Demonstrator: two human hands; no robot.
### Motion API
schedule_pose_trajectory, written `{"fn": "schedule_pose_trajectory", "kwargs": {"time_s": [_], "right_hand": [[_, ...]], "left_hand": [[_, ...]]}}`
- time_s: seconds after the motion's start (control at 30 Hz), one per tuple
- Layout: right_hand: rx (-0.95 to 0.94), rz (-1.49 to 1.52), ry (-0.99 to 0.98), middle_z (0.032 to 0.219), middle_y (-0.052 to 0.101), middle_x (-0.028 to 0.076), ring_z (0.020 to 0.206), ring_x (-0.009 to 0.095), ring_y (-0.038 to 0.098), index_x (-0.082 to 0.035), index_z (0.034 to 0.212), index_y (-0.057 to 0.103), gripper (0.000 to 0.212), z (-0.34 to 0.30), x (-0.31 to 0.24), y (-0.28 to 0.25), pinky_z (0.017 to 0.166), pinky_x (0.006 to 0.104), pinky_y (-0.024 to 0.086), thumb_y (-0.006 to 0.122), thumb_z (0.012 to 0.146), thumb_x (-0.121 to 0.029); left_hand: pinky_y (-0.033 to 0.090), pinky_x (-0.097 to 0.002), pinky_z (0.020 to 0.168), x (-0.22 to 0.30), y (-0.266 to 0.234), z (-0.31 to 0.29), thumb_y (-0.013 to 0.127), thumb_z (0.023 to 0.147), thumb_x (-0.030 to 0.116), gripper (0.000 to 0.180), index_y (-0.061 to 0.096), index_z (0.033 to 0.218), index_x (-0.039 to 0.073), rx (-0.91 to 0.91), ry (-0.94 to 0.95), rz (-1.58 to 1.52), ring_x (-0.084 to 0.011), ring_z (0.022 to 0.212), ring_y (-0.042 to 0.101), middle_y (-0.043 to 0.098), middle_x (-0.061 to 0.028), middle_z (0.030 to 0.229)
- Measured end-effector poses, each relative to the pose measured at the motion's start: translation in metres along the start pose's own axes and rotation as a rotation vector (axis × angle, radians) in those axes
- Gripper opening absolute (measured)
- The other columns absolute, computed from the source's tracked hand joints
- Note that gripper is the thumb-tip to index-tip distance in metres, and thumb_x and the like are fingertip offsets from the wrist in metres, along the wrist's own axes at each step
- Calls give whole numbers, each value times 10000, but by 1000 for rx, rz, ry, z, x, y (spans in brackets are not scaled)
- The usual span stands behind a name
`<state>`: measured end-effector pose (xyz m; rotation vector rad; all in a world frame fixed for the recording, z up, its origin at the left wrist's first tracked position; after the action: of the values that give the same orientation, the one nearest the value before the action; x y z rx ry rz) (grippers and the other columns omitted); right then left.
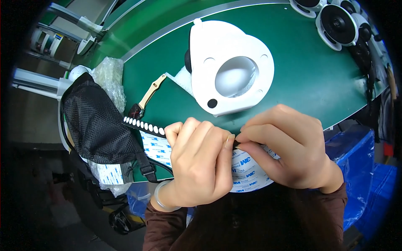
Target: Applying small black adhesive pads to the bottom of security camera bases on an assembly line.
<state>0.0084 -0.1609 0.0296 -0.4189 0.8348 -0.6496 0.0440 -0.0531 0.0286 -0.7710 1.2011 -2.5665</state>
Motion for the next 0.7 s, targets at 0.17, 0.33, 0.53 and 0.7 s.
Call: {"fn": "schedule_pose_trajectory", "kwargs": {"time_s": [0.17,0.33,0.53,0.7], "right_hand": [[17,1,-14,719,584,59,594,211,552,-48,758,601,210,1,-2,-1,496,287,431,712,583,-11],[-9,1,-27,734,594,78,638,226,579,-39,751,594,169,1,-8,-4,567,281,467,670,613,21],[278,129,322,930,626,145,797,131,583,45,807,569,33,-12,38,-30,699,221,460,574,782,24],[277,318,509,806,645,78,712,93,605,31,835,618,72,-10,54,-13,646,217,498,614,788,-24]], "left_hand": [[230,-332,601,1,-1,0,579,652,-37,104,526,700,39,-12,-8,6,-209,562,382,435,-49,627],[256,-324,626,-1,-5,-2,589,661,-12,87,538,707,42,-8,-45,43,-211,591,397,453,-50,661],[305,-325,683,-20,-2,-5,578,715,8,65,565,773,35,-14,-200,-101,-232,738,458,507,-130,964],[291,-321,698,-20,1,-2,568,730,0,84,550,810,21,-32,-166,-44,-232,759,484,516,-108,888]]}}
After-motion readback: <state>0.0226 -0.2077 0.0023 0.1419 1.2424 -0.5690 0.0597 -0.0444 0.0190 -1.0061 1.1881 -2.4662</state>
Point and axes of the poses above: each hand's wrist, its own z-axis towards the middle knuckle, its own y-axis out of the palm, x = y × z, the point moved 7 cm from there along z, towards the middle knuckle
